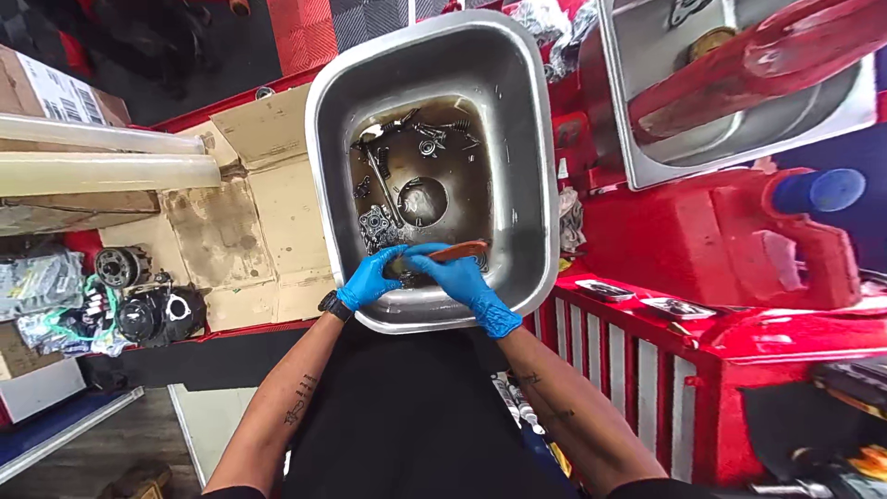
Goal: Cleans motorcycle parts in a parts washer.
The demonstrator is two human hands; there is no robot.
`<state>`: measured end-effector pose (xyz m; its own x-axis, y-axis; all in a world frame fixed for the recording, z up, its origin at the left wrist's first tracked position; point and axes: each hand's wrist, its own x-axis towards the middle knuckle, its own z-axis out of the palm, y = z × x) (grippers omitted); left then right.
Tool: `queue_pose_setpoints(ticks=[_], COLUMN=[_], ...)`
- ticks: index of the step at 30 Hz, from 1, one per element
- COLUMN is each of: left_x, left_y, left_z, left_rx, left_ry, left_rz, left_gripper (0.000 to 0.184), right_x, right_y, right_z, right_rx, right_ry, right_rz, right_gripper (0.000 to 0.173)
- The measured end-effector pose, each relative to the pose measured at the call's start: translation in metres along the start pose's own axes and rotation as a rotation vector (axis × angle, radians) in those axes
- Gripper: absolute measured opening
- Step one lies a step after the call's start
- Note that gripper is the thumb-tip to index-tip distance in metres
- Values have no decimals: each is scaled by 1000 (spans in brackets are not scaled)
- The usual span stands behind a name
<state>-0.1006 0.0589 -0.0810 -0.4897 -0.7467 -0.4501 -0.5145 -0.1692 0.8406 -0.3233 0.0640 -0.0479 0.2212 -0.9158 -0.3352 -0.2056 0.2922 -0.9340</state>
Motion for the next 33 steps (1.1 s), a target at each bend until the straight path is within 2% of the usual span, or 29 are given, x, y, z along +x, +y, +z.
queue_pose_setpoints(ticks=[2, 5, 7, 8, 10, 13, 15, 18, 20, 22, 26, 28, 30, 32, 33], left_x=[1, 1, 5, 7, 9, 8, 10, 9, 4, 8, 5, 8, 10, 13, 18], left_y=[-2, -4, -2, 0, 3, 5, 5, 1, 3, 7, 7, 10, 12, 16, 17], left_z=[-1, -4, -3, -4, -5, -4, -4, -5, -3, -6, -10, -13, -14, -8, -7], left_rx=[-35, -121, -126, -97, -30, 17, -8, -69, -72, -83, -276, -362, -559, -801, -881], left_ry=[6, 24, 18, 8, -18, -61, -82, -66, -81, -102, -114, -109, -44, 106, 165], left_rz=[17, 3, -12, -7, 11, 15, 26, 41, 32, 34, 30, -35, -229, -524, -646], left_gripper=[74, 71, 71, 73, 75, 80, 81, 84, 83, 84, 84, 70, 48, 32, 31], right_x=[-4, -2, -7, -8, -8, -4, 4, 14, 6, 10, 5, 7, 8, -1, -4], right_y=[4, 34, 46, 43, 25, -6, -3, -7, -8, -5, -7, 7, 14, 10, 11], right_z=[1, -8, -7, -8, -20, -20, -14, -22, -15, -17, -20, -34, -46, -39, -31], right_rx=[-82, -432, -523, -498, -292, 40, 3, -38, -20, -63, -42, -150, -140, -59, -29], right_ry=[-74, -98, -207, -232, -163, -94, -146, -112, -206, -164, -186, -46, 109, 84, 34], right_rz=[31, 128, 168, 177, 166, -10, -45, -45, -86, -104, -150, -99, 3, 13, -6], right_gripper=[21, 29, 29, 29, 28, 20, 20, 17, 18, 19, 18, 21, 21, 22, 22])
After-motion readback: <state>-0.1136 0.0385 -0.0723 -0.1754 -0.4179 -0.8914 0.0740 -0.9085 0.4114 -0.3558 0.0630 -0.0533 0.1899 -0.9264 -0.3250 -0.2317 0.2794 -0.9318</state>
